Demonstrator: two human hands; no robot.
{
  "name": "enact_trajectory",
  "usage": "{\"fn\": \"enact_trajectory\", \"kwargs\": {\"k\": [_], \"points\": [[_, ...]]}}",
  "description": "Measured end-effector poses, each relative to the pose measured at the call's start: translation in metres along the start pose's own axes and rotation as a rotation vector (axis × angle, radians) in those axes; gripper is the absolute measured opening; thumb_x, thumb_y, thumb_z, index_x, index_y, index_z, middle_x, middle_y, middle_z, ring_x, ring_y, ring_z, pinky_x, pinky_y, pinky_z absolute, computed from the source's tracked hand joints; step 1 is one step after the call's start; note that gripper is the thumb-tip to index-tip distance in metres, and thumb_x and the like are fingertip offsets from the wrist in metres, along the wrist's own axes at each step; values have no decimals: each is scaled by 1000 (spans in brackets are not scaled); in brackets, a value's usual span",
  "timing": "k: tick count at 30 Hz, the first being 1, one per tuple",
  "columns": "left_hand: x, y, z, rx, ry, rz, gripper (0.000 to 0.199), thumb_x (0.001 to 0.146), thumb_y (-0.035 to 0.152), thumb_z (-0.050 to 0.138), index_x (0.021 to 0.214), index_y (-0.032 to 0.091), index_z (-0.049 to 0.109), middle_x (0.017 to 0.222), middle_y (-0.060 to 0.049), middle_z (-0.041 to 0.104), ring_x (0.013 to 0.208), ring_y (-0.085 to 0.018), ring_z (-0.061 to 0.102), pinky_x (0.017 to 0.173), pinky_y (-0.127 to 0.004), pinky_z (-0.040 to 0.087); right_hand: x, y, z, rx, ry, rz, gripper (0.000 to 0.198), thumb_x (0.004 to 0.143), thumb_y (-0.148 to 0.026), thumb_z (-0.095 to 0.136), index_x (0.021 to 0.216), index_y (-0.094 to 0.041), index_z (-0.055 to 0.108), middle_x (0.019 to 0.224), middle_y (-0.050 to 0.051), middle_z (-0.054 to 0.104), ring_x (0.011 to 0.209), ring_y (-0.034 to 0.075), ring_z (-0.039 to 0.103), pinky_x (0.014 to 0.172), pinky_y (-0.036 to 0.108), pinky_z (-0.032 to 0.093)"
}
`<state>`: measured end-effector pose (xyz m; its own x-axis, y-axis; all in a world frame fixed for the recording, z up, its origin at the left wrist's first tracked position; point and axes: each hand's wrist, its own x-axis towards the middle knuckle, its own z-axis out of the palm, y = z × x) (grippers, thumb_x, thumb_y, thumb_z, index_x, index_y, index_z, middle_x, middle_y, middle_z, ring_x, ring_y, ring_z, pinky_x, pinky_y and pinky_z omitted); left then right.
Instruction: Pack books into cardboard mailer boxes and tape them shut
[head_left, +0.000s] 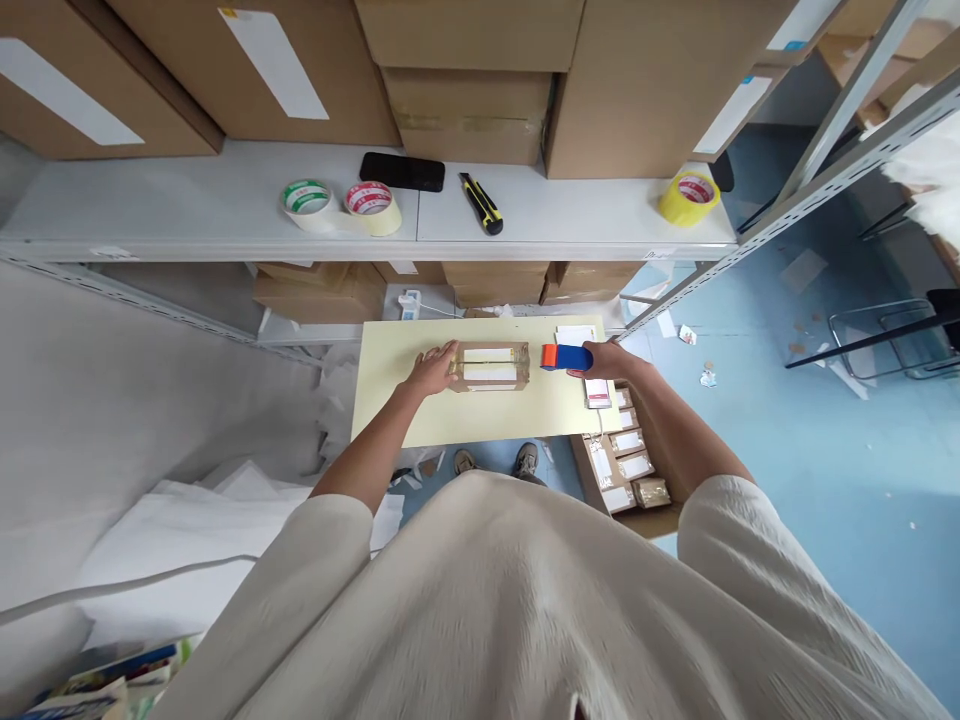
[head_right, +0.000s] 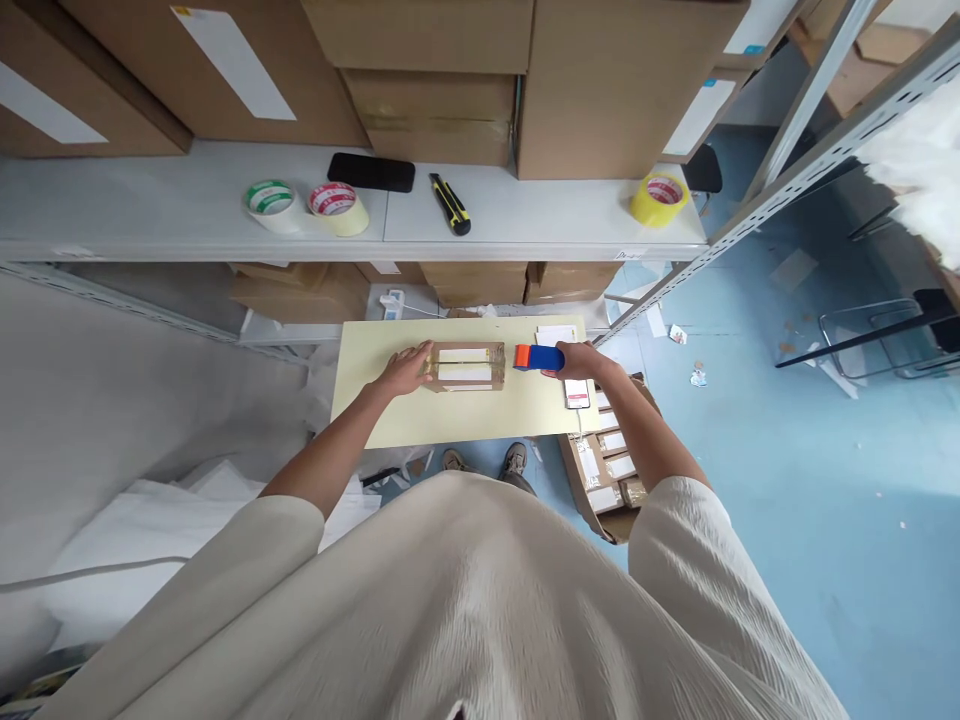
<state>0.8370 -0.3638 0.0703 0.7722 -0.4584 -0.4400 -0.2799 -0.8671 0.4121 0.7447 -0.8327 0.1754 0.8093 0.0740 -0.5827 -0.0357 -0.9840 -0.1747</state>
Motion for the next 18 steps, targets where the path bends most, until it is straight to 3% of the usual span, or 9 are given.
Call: {"fn": "enact_trajectory", "kwargs": {"k": [4,7,11,18], "points": [[7,21,4,21,52,3,101,98,36,73,190,24,32,196,-19,32,182,-47,28,146,-72,18,3,-7,7,22,-19,-9,59,95,-67,86,134,-26,69,125,16,86,117,39,80,106,46,57],[10,51,15,9,148,59,90,103,36,67,187,18,39,199,-21,23,186,-44,15,149,-69,8,5,-8,9,12,-27,-12,54,98,-60,86,135,-25,68,129,15,86,118,36,81,106,43,56],[11,87,34,-41,265,119,84,111,43,56,189,17,35,199,-20,25,187,-39,14,150,-65,6,7,-5,12,3,-27,-7,54,97,-57,88,135,-25,69,131,16,85,117,37,81,101,43,57],[14,90,52,-37,308,30,100,112,65,54,193,15,22,199,-20,20,188,-41,9,151,-65,1,17,6,17,6,-30,-7,54,101,-56,83,141,-25,67,137,17,84,122,37,80,104,42,57]]}}
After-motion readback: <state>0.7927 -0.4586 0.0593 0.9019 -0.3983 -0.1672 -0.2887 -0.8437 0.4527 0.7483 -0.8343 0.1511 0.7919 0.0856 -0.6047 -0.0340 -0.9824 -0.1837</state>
